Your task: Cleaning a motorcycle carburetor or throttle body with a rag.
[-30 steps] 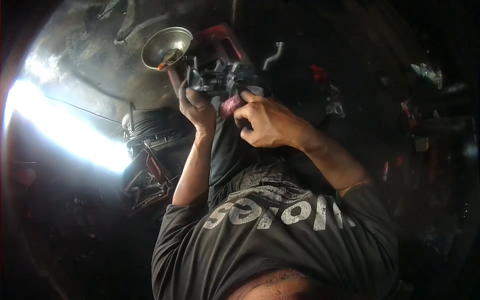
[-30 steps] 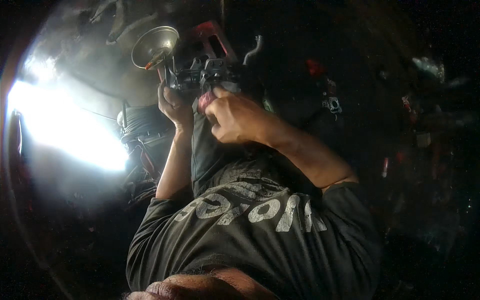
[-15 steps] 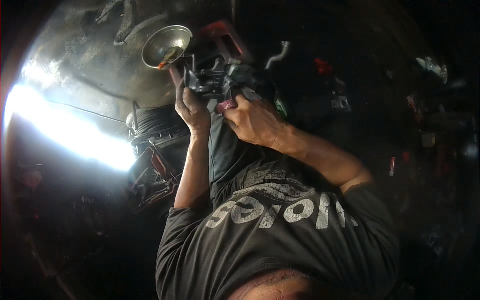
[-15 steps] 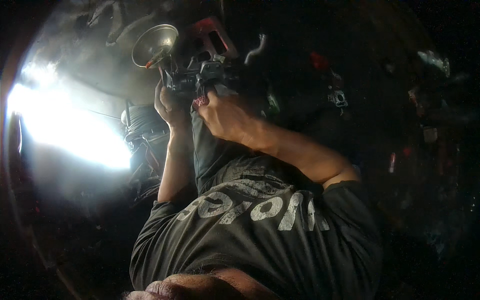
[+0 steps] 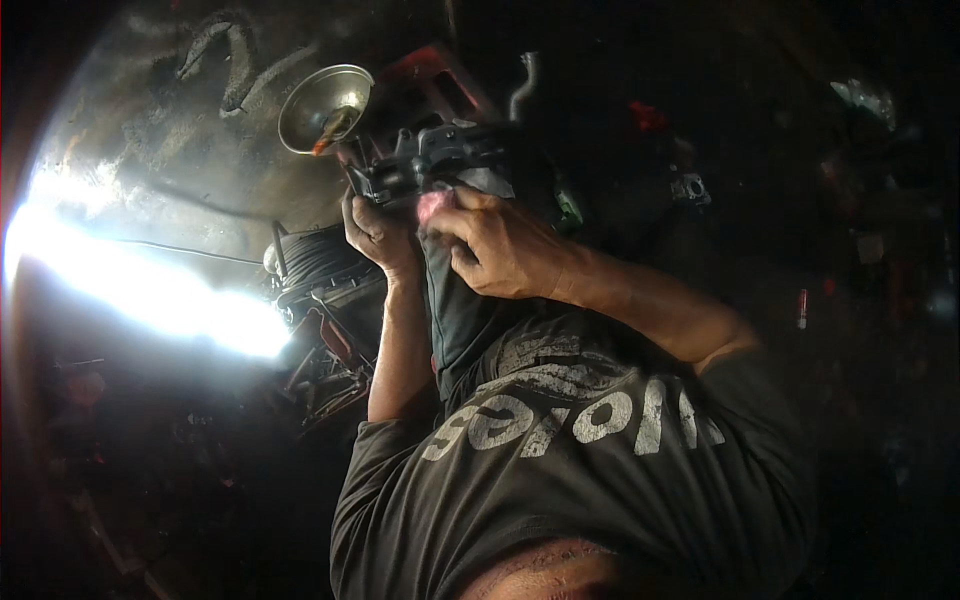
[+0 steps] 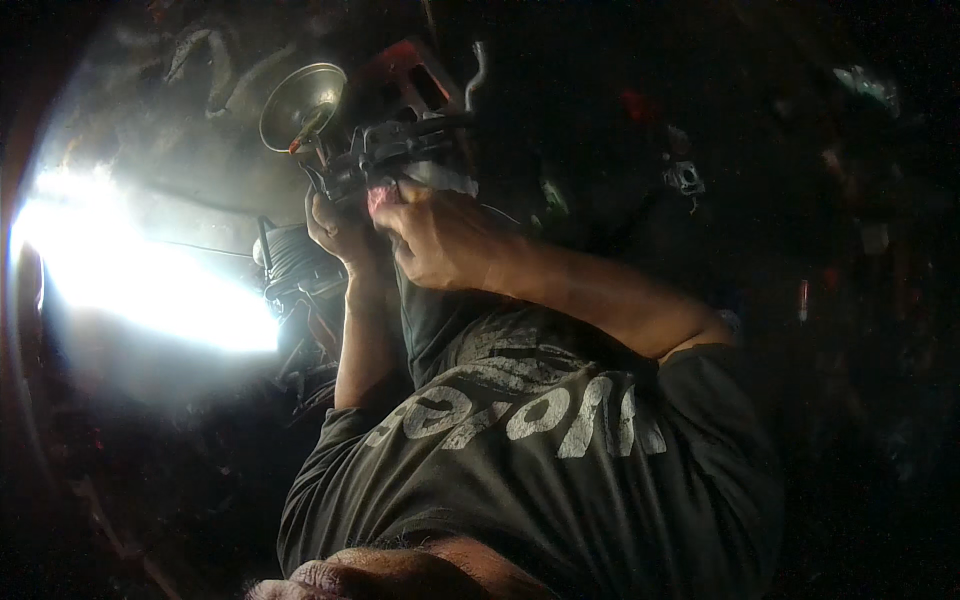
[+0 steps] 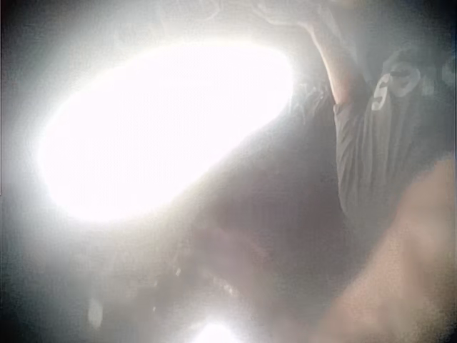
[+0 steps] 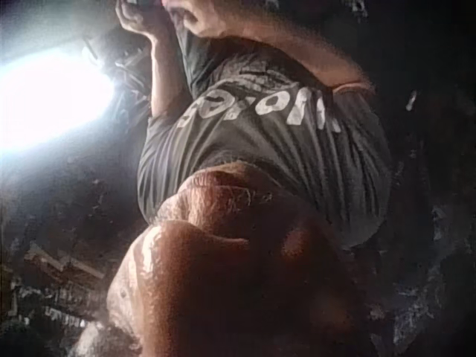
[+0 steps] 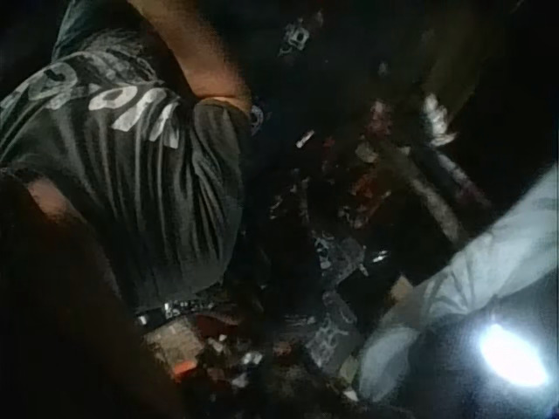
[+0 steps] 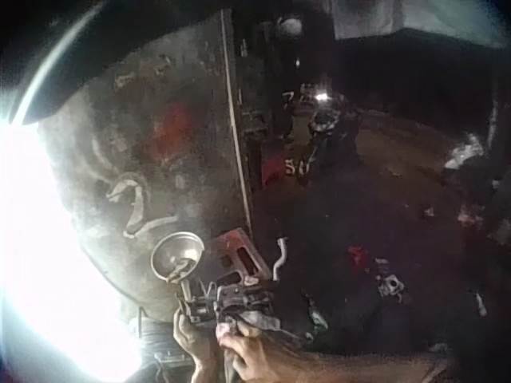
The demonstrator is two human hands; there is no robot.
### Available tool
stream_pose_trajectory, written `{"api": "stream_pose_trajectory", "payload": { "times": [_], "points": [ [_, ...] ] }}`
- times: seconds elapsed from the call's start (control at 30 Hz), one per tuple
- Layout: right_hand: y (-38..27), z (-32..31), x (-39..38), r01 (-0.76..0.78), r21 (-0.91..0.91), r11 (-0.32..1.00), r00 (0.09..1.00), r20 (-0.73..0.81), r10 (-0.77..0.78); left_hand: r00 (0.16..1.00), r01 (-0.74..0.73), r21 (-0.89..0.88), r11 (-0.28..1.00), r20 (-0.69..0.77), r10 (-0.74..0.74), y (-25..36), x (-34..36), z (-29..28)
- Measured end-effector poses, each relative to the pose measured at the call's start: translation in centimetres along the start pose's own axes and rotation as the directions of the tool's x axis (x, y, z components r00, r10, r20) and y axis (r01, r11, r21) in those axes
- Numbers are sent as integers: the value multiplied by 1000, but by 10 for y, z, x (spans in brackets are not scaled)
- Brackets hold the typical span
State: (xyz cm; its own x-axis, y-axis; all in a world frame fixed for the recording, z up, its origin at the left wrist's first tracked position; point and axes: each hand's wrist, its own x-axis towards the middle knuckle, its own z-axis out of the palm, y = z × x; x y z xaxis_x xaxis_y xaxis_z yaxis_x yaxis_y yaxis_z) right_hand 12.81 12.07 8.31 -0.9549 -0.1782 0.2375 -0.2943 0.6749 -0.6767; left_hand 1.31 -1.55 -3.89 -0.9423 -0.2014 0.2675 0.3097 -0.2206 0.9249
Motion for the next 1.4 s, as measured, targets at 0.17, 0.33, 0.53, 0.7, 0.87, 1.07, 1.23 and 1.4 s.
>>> {"api": "stream_pose_trajectory", "payload": {
  "times": [0.17, 0.33, 0.53, 0.7, 0.87, 1.07, 1.23, 1.4],
  "points": [
    [-2, -3, -4, 93, -103, 990, 995, -36, -97, 992, 124, -151, 981, 8, -124, 6, -2, 2],
    [0, 3, -15, 146, -280, 949, 972, -138, -190, 993, 120, -143, 982, 14, -119, 22, -5, 7],
    [-7, 1, -6, 24, -122, 992, 1000, -7, -25, 997, 70, -78, 994, 22, -69, 23, -9, 6],
    [-14, -21, 2, -88, 3, 996, 963, 257, 85, 1000, 24, -31, 999, 16, -24, 12, -10, -2],
    [-10, -18, 1, -164, 66, 984, 924, 358, 130, 1000, 1, -58, 998, 31, 1, 5, -14, -5],
    [-11, -26, 2, -88, 56, 995, 928, 367, 62, 999, 10, -103, 995, 32, -7, 18, -18, 3],
    [-17, -29, -3, -155, -77, 985, 906, 387, 173, 992, -129, 37, 991, 25, 128, 15, -15, 10],
    [-5, -21, 13, -316, -158, 936, 780, 519, 351, 995, -92, 65, 994, 50, 89, 6, -12, 8]
  ]
}}
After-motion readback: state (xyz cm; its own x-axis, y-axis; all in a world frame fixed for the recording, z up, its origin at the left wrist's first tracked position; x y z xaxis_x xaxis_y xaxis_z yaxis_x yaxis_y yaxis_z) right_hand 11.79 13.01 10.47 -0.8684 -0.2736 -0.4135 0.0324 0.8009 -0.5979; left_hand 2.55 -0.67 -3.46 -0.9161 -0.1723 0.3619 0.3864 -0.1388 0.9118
